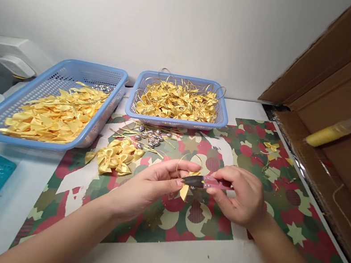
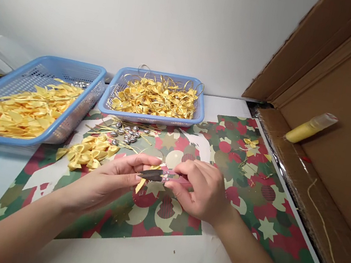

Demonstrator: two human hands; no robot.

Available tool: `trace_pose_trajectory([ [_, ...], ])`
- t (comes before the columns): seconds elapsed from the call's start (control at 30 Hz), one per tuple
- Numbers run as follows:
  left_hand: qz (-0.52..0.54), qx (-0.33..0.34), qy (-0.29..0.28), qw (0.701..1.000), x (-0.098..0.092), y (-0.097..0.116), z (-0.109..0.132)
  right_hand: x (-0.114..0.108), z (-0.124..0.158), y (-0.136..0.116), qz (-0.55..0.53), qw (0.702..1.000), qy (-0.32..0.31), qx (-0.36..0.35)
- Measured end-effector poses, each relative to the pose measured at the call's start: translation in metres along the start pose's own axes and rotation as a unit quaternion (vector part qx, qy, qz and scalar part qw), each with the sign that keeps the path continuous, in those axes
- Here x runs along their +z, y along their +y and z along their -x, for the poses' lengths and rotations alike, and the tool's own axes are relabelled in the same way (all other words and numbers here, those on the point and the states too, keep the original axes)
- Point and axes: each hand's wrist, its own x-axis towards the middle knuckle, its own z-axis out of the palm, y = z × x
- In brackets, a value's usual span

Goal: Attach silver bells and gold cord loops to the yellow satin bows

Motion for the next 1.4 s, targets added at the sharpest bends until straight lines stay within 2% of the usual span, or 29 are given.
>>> trace_pose_trajectory([
  [0.2, 0.008, -0.003, 0.009, 1.0, 0.0, 0.002, 0.0, -0.003, 0.0, 0.002, 0.0, 1.0, 0.019, 0.001],
  [0.43, -0.015, 0.014, 0.015, 1.0, -0.003, 0.001, 0.002, -0.008, -0.001, 0.003, 0.012, 1.0, 0.006, 0.001],
  [0.87, 0.001, 0.007, -0.024, 1.0, -0.005, -0.001, 0.001, -0.006, -0.001, 0.003, 0.018, 1.0, 0.016, -0.013],
  [1.17, -0.017, 0.008, -0.01, 1.0, -0.006, -0.002, 0.0, -0.005, 0.0, 0.004, 0.022, 0.999, 0.024, -0.01],
  [1.3, -0.076, 0.033, 0.02, 0.996, -0.007, -0.001, 0.0, -0.009, 0.002, 0.013, 0.03, 0.997, 0.047, 0.048],
  [1.4, -0.187, 0.085, 0.074, 0.976, -0.006, 0.0, 0.001, -0.011, 0.005, 0.02, 0.042, 0.993, 0.052, 0.097],
])
